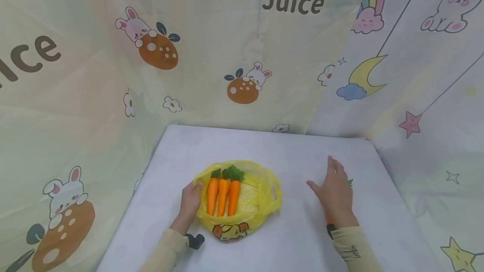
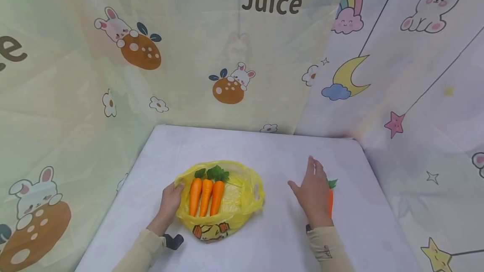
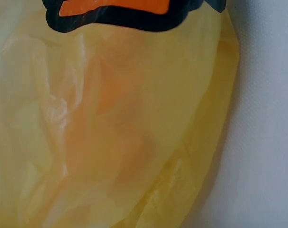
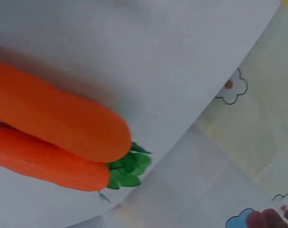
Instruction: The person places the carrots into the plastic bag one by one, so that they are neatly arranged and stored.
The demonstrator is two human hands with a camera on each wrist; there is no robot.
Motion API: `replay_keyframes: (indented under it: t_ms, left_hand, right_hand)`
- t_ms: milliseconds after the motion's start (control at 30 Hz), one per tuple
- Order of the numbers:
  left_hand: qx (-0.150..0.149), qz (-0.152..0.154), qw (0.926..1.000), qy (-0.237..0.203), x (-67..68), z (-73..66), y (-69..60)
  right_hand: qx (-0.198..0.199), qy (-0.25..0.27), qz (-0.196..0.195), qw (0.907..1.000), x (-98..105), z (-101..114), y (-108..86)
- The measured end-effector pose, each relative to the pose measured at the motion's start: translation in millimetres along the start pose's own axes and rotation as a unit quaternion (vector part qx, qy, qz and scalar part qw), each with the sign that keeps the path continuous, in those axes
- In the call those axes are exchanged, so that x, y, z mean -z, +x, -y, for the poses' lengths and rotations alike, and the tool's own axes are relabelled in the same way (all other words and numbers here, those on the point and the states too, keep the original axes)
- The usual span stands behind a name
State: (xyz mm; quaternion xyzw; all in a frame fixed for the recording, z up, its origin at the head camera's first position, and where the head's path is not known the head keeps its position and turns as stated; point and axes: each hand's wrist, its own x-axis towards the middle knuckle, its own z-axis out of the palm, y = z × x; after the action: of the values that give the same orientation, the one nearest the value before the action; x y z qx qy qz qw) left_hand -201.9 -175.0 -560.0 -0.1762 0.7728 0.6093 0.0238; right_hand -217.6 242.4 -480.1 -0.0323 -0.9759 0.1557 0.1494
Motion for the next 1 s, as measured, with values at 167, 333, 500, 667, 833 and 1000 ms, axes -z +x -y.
replay_keyframes:
  t_ms: [167, 333, 500, 667, 833, 1000]
  left_hand:
    - [-0.001, 0.001, 1.0000, 0.005, -1.3, -1.8, 0.8]
    - [0.000, 0.002, 1.0000, 0.008, -3.0, -4.5, 1.0]
    - [0.001, 0.003, 1.0000, 0.009, -4.5, -6.9, 0.7]
    - [0.000, 0.006, 0.9999, 0.011, -3.8, -5.6, 1.1]
    - [0.005, 0.006, 0.9999, 0.007, -4.0, -4.9, 1.3]
    - [0.005, 0.005, 1.0000, 0.004, -3.5, -4.6, 1.5]
  right_hand:
    - [-0.074, 0.010, 0.106, 0.9915, -2, -34, -8.0]
    - [-0.109, -0.004, 0.182, 0.9772, -7, -53, -12.7]
    - [-0.120, -0.008, 0.213, 0.9696, -17, -62, -12.3]
    - [-0.119, -0.003, 0.227, 0.9666, -28, -66, -12.7]
    - [-0.116, -0.003, 0.223, 0.9678, -37, -70, -13.9]
    - [-0.112, 0.001, 0.236, 0.9654, -42, -69, -16.5]
